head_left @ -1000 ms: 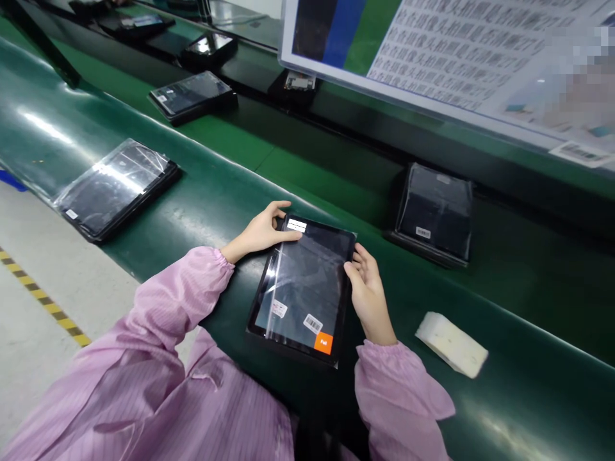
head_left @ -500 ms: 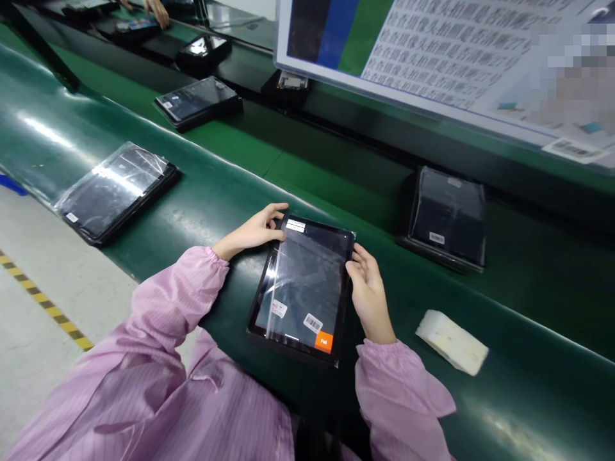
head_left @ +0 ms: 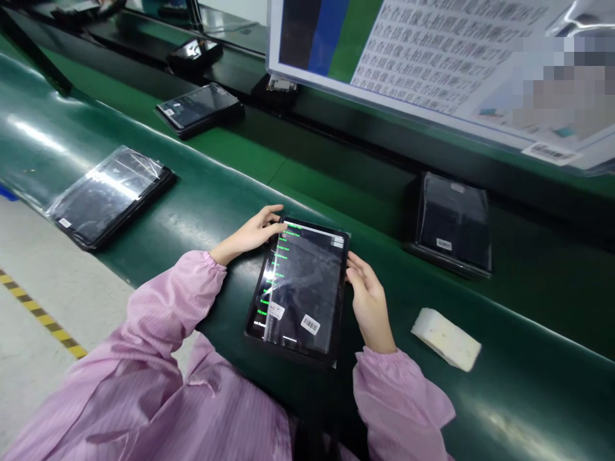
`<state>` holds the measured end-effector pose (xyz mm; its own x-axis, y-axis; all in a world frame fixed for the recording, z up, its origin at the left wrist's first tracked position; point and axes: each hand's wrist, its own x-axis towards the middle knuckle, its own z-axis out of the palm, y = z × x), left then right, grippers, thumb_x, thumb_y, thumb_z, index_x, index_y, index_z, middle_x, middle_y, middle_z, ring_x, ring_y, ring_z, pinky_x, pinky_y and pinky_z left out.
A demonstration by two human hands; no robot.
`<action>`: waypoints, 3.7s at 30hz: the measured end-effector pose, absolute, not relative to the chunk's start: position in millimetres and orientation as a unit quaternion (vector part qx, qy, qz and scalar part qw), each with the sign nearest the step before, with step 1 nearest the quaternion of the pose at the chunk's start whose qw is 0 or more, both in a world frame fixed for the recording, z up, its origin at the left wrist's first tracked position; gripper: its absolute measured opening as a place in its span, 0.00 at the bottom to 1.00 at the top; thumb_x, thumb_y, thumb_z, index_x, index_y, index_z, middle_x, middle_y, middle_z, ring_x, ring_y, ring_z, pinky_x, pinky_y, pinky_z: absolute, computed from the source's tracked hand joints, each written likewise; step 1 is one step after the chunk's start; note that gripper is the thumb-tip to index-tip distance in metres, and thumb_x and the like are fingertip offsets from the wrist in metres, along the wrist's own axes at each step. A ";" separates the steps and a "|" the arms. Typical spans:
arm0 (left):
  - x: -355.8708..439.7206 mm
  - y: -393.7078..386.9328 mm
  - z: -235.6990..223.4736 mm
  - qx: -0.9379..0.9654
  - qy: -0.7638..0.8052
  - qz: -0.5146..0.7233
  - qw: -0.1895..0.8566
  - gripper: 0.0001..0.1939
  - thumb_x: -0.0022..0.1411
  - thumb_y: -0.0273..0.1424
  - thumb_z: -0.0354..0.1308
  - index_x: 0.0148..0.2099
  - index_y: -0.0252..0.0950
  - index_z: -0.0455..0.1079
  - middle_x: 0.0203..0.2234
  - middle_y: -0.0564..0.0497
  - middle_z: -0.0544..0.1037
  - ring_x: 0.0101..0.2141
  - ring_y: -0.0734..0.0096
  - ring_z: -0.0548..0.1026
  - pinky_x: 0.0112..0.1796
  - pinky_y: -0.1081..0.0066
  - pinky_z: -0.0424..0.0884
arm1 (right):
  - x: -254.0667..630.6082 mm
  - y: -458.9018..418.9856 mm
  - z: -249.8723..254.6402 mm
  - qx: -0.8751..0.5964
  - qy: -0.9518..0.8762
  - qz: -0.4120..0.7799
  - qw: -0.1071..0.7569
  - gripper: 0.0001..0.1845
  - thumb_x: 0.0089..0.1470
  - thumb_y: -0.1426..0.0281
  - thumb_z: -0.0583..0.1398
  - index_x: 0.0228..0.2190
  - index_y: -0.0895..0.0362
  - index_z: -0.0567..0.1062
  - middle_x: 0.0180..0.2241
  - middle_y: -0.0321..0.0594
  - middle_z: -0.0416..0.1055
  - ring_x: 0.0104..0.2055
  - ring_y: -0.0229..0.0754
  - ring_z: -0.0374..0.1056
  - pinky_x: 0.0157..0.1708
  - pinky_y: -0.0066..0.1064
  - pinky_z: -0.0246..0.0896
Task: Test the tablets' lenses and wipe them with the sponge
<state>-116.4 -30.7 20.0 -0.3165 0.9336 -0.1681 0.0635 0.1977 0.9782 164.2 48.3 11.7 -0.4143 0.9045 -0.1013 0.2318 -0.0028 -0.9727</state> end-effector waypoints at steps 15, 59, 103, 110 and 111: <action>-112.2 -32.1 13.9 0.419 0.691 0.469 0.356 0.41 0.51 0.32 0.70 0.66 0.36 0.61 0.49 0.46 0.73 0.32 0.74 0.66 0.40 0.65 0.66 | 161.2 47.3 11.1 -0.451 -0.623 0.552 0.322 0.21 0.60 0.59 0.62 0.53 0.53 0.76 0.54 0.45 0.76 0.58 0.50 0.71 0.62 0.48 0.64; -120.5 -34.1 18.8 0.421 0.639 0.500 0.405 0.37 0.57 0.34 0.64 0.67 0.38 0.59 0.50 0.46 0.72 0.31 0.75 0.66 0.40 0.65 0.66 | 157.2 48.2 11.1 -0.455 -0.618 0.563 0.307 0.26 0.61 0.58 0.62 0.59 0.49 0.73 0.53 0.44 0.74 0.53 0.50 0.72 0.58 0.47 0.67; -274.7 80.0 16.3 0.171 0.776 0.600 0.089 0.25 0.69 0.38 0.62 0.64 0.36 0.66 0.64 0.40 0.66 0.64 0.48 0.65 0.63 0.41 0.61 | 162.1 79.9 28.1 -0.573 -0.611 0.512 0.189 0.37 0.32 0.39 0.64 0.36 0.54 0.78 0.35 0.48 0.79 0.42 0.58 0.78 0.40 0.40 0.74; -272.5 79.8 28.1 0.135 0.561 0.782 0.235 0.18 0.71 0.40 0.59 0.56 0.33 0.70 0.51 0.43 0.76 0.47 0.61 0.77 0.47 0.56 0.78 | 167.8 79.5 15.0 -0.519 -0.639 0.521 0.225 0.35 0.39 0.38 0.62 0.36 0.54 0.78 0.36 0.47 0.80 0.43 0.56 0.77 0.43 0.40 0.73; -270.3 79.8 28.0 0.128 0.537 0.793 0.259 0.17 0.71 0.39 0.59 0.55 0.33 0.71 0.49 0.43 0.76 0.46 0.62 0.77 0.46 0.57 0.78 | 168.1 78.4 15.4 -0.513 -0.640 0.521 0.235 0.34 0.40 0.39 0.62 0.36 0.55 0.78 0.37 0.47 0.80 0.43 0.56 0.77 0.43 0.40 0.73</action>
<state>-270.3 79.8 28.0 -0.8334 0.5476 -0.0743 -0.2726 -0.2904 0.9173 168.1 78.4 15.4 -0.3632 0.9017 -0.2347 0.4123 -0.0703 -0.9083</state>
